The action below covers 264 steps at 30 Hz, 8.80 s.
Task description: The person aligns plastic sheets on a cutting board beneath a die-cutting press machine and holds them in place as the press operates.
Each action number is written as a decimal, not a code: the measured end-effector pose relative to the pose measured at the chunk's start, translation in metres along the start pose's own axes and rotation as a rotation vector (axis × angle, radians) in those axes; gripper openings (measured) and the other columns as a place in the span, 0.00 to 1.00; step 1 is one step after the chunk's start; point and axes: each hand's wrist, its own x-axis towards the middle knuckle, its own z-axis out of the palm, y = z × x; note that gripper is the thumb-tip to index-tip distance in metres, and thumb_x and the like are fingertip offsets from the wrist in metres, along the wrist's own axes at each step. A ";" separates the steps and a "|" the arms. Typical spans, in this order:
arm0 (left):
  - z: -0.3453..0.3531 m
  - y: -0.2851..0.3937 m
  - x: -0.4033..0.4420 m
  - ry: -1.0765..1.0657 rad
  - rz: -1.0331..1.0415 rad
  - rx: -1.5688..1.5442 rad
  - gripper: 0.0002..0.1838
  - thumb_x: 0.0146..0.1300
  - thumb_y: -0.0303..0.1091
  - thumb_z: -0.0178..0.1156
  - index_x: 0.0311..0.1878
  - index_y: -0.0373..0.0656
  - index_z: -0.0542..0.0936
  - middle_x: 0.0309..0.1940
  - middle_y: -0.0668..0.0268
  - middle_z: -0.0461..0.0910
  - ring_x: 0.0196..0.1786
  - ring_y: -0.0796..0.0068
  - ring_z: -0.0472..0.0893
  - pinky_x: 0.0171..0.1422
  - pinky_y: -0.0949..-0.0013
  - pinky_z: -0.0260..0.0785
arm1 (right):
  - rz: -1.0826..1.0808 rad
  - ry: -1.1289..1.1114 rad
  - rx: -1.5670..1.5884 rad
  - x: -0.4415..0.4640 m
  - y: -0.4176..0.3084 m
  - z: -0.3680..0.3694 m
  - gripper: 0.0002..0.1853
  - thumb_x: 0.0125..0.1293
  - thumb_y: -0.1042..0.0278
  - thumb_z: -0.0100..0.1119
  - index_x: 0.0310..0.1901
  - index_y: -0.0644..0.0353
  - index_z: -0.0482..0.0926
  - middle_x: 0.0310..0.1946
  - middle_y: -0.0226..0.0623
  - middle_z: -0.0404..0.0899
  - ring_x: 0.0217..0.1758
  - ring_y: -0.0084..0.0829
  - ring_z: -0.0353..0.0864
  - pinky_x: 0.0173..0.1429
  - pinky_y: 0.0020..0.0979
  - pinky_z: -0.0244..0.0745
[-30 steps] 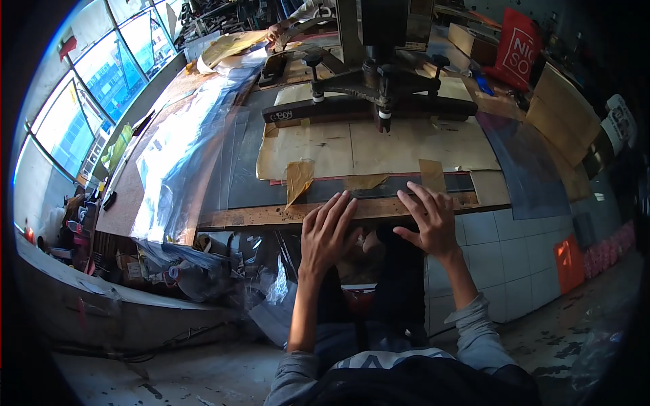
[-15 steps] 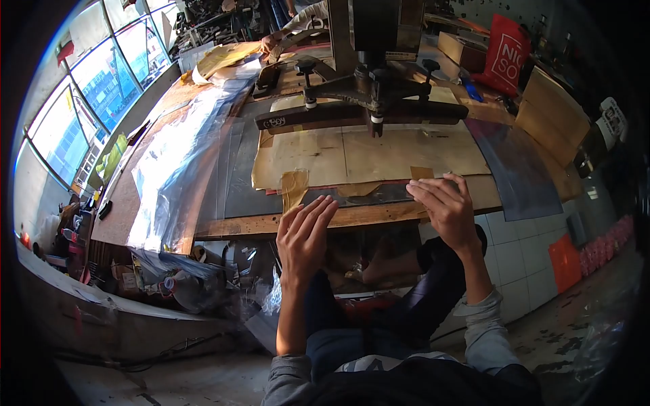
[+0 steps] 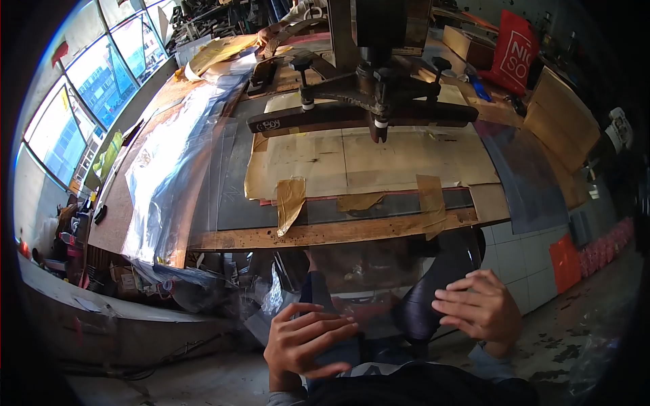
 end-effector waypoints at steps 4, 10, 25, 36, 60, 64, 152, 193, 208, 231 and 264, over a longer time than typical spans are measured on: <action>-0.009 -0.042 0.030 0.120 -0.175 0.185 0.26 0.66 0.59 0.52 0.40 0.43 0.86 0.36 0.64 0.87 0.40 0.66 0.85 0.57 0.59 0.69 | -0.063 -0.181 0.037 0.000 0.004 0.011 0.19 0.58 0.49 0.67 0.48 0.48 0.85 0.48 0.26 0.84 0.51 0.26 0.81 0.58 0.36 0.69; 0.018 -0.143 0.100 -0.011 -0.272 0.627 0.25 0.64 0.43 0.61 0.62 0.45 0.74 0.59 0.59 0.76 0.58 0.59 0.77 0.66 0.56 0.61 | -0.014 -0.035 0.124 0.034 0.055 0.000 0.26 0.60 0.46 0.64 0.57 0.49 0.80 0.53 0.33 0.82 0.55 0.32 0.79 0.60 0.38 0.71; 0.011 -0.133 0.116 0.477 -0.573 -0.549 0.22 0.64 0.21 0.62 0.59 0.38 0.66 0.37 0.61 0.81 0.33 0.76 0.84 0.33 0.79 0.74 | 0.453 0.467 0.947 0.098 0.163 -0.003 0.05 0.69 0.71 0.59 0.43 0.61 0.76 0.28 0.29 0.78 0.26 0.15 0.75 0.29 0.18 0.69; 0.004 -0.097 0.105 0.684 -0.400 -0.523 0.24 0.69 0.32 0.59 0.66 0.34 0.68 0.43 0.57 0.83 0.43 0.73 0.84 0.46 0.75 0.76 | 0.308 0.875 1.026 0.110 0.132 -0.014 0.09 0.71 0.68 0.58 0.48 0.60 0.77 0.32 0.29 0.78 0.26 0.13 0.70 0.23 0.18 0.63; -0.375 -0.447 -0.012 -0.049 -1.138 1.337 0.42 0.68 0.65 0.48 0.73 0.40 0.60 0.73 0.36 0.51 0.76 0.36 0.50 0.74 0.36 0.48 | 0.425 0.355 -0.246 0.105 0.389 -0.029 0.16 0.62 0.73 0.55 0.52 0.61 0.78 0.51 0.42 0.78 0.53 0.41 0.80 0.55 0.36 0.72; -0.209 -0.308 0.054 -0.245 -1.331 0.909 0.46 0.68 0.71 0.36 0.78 0.46 0.48 0.76 0.39 0.42 0.78 0.35 0.40 0.73 0.27 0.37 | 0.417 0.379 -0.383 0.107 0.382 -0.015 0.18 0.63 0.72 0.54 0.55 0.60 0.77 0.55 0.41 0.76 0.61 0.44 0.73 0.64 0.40 0.66; 0.155 -0.029 0.212 0.172 -0.026 -0.673 0.61 0.60 0.53 0.67 0.76 0.48 0.27 0.69 0.32 0.56 0.73 0.38 0.60 0.72 0.44 0.59 | -0.180 0.948 -0.722 0.062 0.040 -0.288 0.13 0.74 0.65 0.54 0.40 0.70 0.75 0.25 0.43 0.81 0.14 0.20 0.65 0.16 0.21 0.59; 0.039 -0.098 0.083 -0.067 -0.413 0.753 0.26 0.67 0.52 0.56 0.63 0.47 0.74 0.56 0.59 0.73 0.63 0.61 0.72 0.76 0.36 0.41 | 0.482 0.120 -0.435 0.095 0.086 0.061 0.38 0.66 0.32 0.43 0.66 0.54 0.69 0.62 0.42 0.67 0.69 0.41 0.66 0.71 0.72 0.44; 0.037 -0.086 0.082 -0.137 -0.420 0.744 0.30 0.67 0.55 0.54 0.65 0.44 0.72 0.63 0.53 0.71 0.67 0.59 0.69 0.77 0.43 0.45 | 0.381 0.108 -0.475 0.112 0.099 0.061 0.39 0.68 0.30 0.38 0.61 0.62 0.69 0.63 0.45 0.67 0.68 0.40 0.68 0.71 0.73 0.42; 0.043 -0.157 0.124 -0.096 -0.403 0.635 0.29 0.70 0.53 0.52 0.67 0.44 0.68 0.68 0.48 0.67 0.71 0.51 0.67 0.73 0.45 0.55 | 0.406 0.141 -0.394 0.159 0.164 0.068 0.36 0.70 0.36 0.45 0.66 0.59 0.66 0.67 0.46 0.65 0.71 0.43 0.66 0.67 0.76 0.47; 0.042 -0.156 0.121 -0.061 -0.386 0.592 0.27 0.67 0.52 0.56 0.64 0.47 0.73 0.66 0.52 0.69 0.68 0.56 0.69 0.73 0.51 0.54 | 0.434 0.110 -0.263 0.156 0.172 0.062 0.36 0.69 0.35 0.45 0.67 0.56 0.67 0.71 0.42 0.62 0.73 0.42 0.63 0.69 0.75 0.44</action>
